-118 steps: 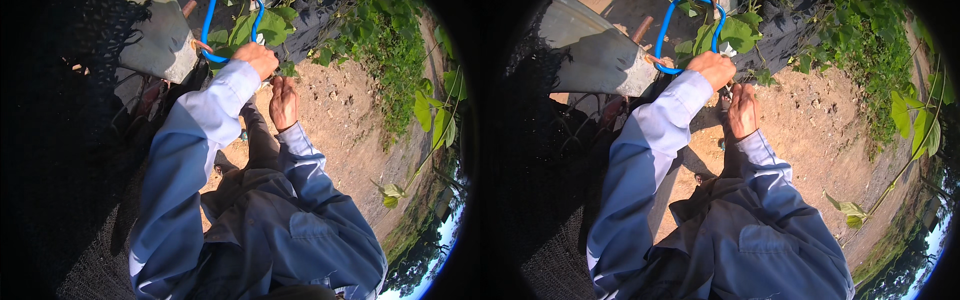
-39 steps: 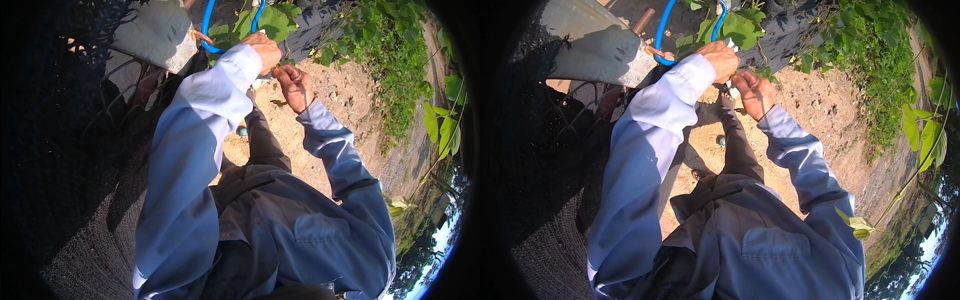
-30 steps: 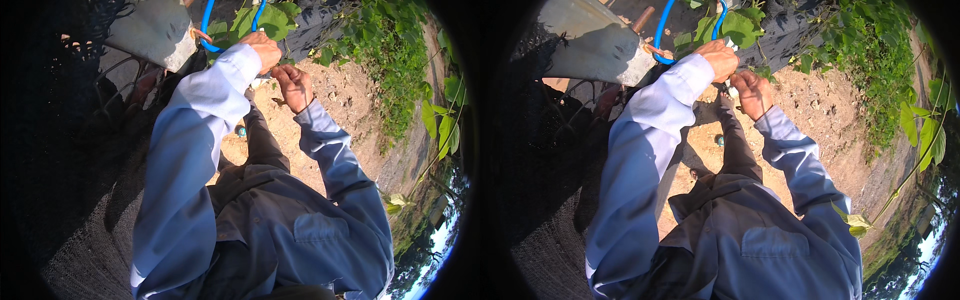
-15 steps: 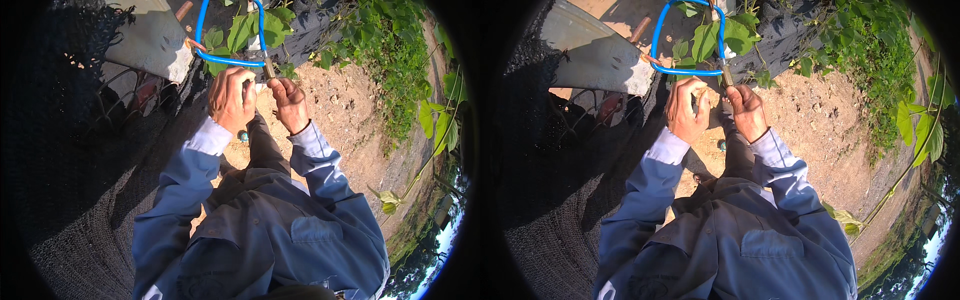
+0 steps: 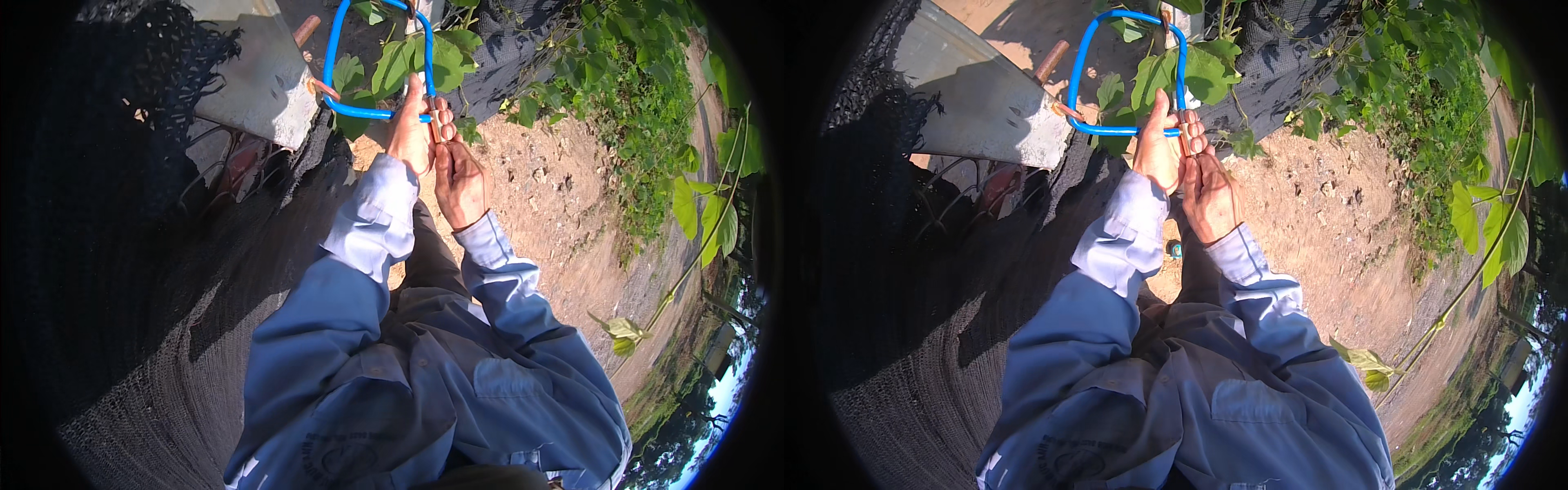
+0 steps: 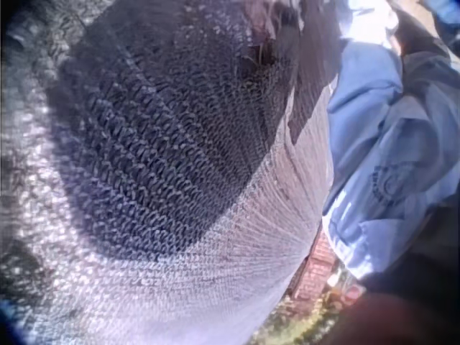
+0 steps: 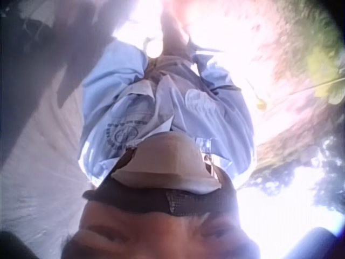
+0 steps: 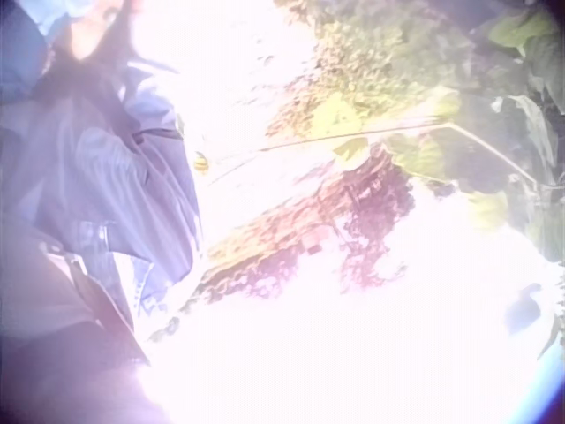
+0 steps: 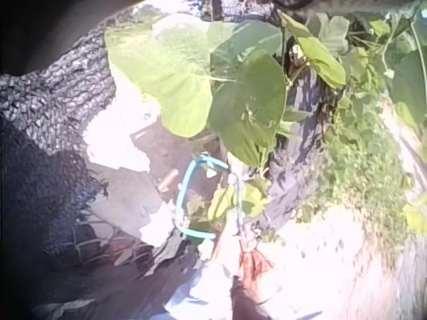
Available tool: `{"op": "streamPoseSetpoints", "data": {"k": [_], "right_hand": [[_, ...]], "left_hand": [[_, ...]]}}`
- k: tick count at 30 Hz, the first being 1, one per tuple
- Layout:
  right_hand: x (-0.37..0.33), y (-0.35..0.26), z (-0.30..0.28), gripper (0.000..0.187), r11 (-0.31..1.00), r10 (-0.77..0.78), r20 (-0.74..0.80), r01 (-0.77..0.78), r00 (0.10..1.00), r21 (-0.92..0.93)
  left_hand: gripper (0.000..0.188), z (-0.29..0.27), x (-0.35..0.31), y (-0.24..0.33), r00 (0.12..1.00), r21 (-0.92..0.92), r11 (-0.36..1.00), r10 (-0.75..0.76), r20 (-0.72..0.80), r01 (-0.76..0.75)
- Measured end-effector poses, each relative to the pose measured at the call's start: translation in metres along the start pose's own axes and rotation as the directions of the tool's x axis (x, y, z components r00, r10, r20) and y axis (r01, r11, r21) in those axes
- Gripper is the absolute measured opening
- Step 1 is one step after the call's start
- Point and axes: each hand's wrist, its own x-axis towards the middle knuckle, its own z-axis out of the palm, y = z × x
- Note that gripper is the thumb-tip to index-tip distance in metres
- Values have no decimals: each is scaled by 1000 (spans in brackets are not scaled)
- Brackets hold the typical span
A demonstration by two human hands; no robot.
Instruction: The person ties a plant stem to a blue plastic support using a small tool and a thin cord. They repeatedly wrap and secure the cord around the stem and support, adjusting the knot with their hands.
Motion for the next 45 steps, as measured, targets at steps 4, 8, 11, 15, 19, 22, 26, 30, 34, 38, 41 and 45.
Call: {"op": "streamPoseSetpoints", "data": {"k": [4, 8, 11, 15, 19, 22, 26, 30, 34, 38, 41, 45], "right_hand": [[0, -6, -2, 15, 998, -28, -58, 25, 998, -58], [8, -3, -12, 19, 998, -55, 66, 57, 996, -26], [23, 10, -37, 39, 729, 406, 372, -542, 835, 419], [53, 37, -8, 55, 77, 193, 709, -731, 678, 678], [64, 15, 27, 45, 40, 201, 716, -735, 669, 677], [59, 3, 30, 34, -6, 221, 633, -648, 742, 761], [76, -2, 14, 33, 432, 217, 482, -526, 849, 732], [82, -1, 12, 31, 516, 216, 489, -524, 845, 678], [100, 19, 5, 34, 945, 49, 407, -174, 912, 277], [136, -10, 4, 36, 950, -244, -36, 247, 969, 189], [199, -24, 39, 37, 848, -403, 108, 326, 909, 418], [269, -39, 84, 51, 860, -507, 467, 388, 724, 332]], "left_hand": [[61, -5, 5, -5, 988, -31, 999, -4, 154, 9], [60, -1, 3, -1, 994, 19, 1000, -15, 110, 13], [61, 5, -25, 3, 999, 167, 985, 32, 5, -33], [37, -18, -72, 8, 919, 956, 243, 389, 58, -163], [20, 14, -106, 75, 546, 587, -709, 335, 768, -390], [17, 4, -104, 96, 520, 713, -640, 521, 677, -287], [26, 3, -121, 51, 655, 831, 360, 755, 7, -424], [30, -5, -94, 63, 702, 651, 604, 696, -150, -460], [31, -15, -92, 71, 802, 599, 690, 584, -129, -406], [28, -21, -95, 76, 816, 608, 695, 563, -129, -384], [30, -13, -95, 72, 816, 571, 716, 563, -132, -402], [28, -17, -85, 59, 737, 652, 618, 663, -133, -438]]}}
